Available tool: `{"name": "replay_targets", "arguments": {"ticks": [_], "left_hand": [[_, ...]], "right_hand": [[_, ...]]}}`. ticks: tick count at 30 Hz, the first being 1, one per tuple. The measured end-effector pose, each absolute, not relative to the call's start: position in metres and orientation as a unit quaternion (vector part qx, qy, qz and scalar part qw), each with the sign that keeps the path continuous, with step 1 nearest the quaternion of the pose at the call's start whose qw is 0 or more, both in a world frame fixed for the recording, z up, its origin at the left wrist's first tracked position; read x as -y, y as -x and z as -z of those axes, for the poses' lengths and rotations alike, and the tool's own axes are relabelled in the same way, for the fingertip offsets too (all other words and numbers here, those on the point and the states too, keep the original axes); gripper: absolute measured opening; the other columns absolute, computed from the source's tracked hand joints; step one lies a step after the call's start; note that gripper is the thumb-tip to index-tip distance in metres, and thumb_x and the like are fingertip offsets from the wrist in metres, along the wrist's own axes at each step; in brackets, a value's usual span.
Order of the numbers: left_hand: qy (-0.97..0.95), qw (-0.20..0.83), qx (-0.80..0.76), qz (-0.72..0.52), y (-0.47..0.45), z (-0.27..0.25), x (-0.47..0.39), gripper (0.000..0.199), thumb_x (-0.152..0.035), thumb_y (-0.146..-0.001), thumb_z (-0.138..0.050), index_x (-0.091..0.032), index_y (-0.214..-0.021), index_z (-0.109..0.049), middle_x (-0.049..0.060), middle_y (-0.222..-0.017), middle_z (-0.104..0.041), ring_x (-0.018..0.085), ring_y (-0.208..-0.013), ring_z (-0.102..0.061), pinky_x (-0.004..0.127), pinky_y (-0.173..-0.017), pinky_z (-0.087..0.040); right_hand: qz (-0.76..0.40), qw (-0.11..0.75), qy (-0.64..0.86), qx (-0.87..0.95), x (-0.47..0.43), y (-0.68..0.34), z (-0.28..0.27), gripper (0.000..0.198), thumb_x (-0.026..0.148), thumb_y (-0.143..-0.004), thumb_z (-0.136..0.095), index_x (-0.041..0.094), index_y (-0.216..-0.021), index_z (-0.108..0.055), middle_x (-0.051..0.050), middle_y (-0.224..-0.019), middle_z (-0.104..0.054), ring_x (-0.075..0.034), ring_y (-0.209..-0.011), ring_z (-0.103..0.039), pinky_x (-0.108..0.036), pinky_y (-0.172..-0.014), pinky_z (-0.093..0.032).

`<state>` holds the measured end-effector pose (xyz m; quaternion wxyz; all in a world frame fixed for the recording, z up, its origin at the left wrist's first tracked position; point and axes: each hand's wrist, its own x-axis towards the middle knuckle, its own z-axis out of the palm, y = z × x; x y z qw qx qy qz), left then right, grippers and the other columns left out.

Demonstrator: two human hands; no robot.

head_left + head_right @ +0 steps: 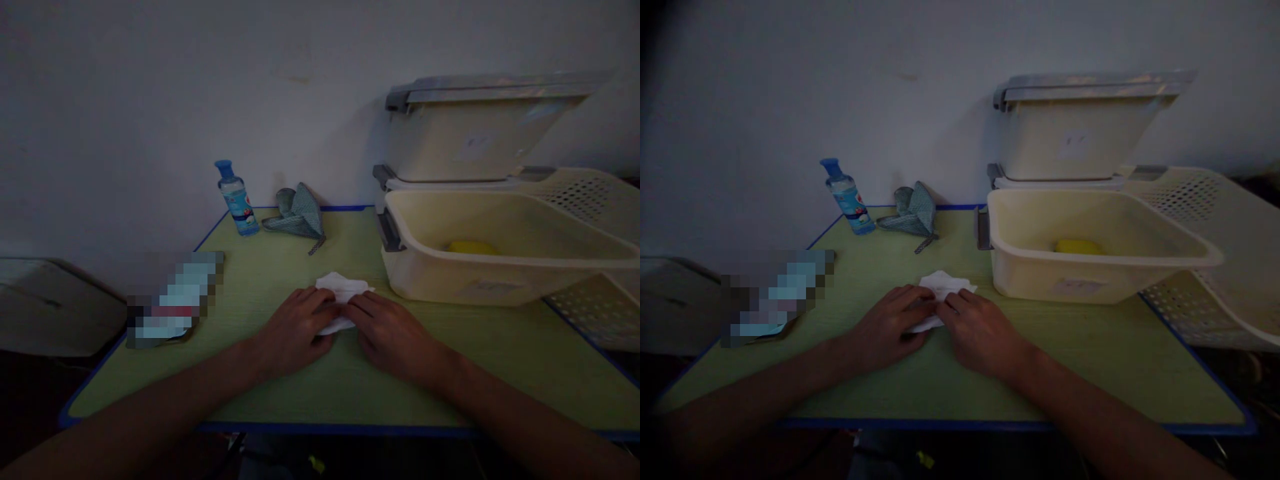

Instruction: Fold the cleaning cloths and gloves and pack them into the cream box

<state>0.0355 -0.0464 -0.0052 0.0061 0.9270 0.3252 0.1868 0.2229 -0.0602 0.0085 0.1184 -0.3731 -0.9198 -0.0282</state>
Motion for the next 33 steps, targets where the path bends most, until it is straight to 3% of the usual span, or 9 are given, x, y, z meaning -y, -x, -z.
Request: {"name": "replay_targets", "arguments": {"ticks": [10, 24, 29, 33], "left_hand": [[-0.924, 0.018, -0.308, -0.225, -0.036, 0.009, 0.041, 0.029, -0.023, -0.076, -0.056, -0.015, -0.104, -0.059, 0.009, -0.104, -0.058, 0.022, -0.095, -0.052, 0.038, -0.084, -0.045], [-0.929, -0.038, -0.277, -0.243, -0.034, 0.003, 0.038, 0.025, -0.006, -0.082, -0.041, -0.011, -0.093, -0.062, 0.009, -0.09, -0.068, 0.02, -0.082, -0.059, 0.036, -0.073, -0.049], [-0.915, 0.042, -0.281, -0.285, -0.034, 0.001, 0.04, 0.025, -0.01, -0.083, -0.04, -0.013, -0.089, -0.064, 0.008, -0.084, -0.068, 0.018, -0.077, -0.06, 0.031, -0.071, -0.048], [-0.863, 0.18, -0.369, -0.293, -0.035, -0.003, 0.037, 0.02, -0.019, -0.081, -0.048, -0.016, -0.086, -0.067, 0.004, -0.079, -0.069, 0.015, -0.068, -0.061, 0.026, -0.065, -0.046]], "right_hand": [[0.002, 0.139, 0.429, 0.893, 0.056, -0.222, -0.01, 0.013, 0.008, -0.079, -0.049, 0.014, -0.088, -0.055, -0.007, -0.085, -0.062, -0.018, -0.079, -0.058, -0.029, -0.07, -0.046], [0.175, 0.142, 0.332, 0.916, 0.058, -0.223, -0.007, 0.015, 0.005, -0.083, -0.045, 0.014, -0.084, -0.057, -0.008, -0.077, -0.063, -0.021, -0.077, -0.056, -0.033, -0.069, -0.043], [0.091, 0.129, 0.37, 0.916, 0.056, -0.223, -0.014, 0.015, 0.006, -0.083, -0.047, 0.014, -0.092, -0.056, -0.008, -0.081, -0.065, -0.02, -0.079, -0.058, -0.031, -0.071, -0.042], [-0.051, 0.106, 0.437, 0.892, 0.053, -0.227, -0.023, 0.013, 0.013, -0.086, -0.047, 0.016, -0.096, -0.055, -0.005, -0.079, -0.066, -0.017, -0.069, -0.061, -0.025, -0.058, -0.039]]}}
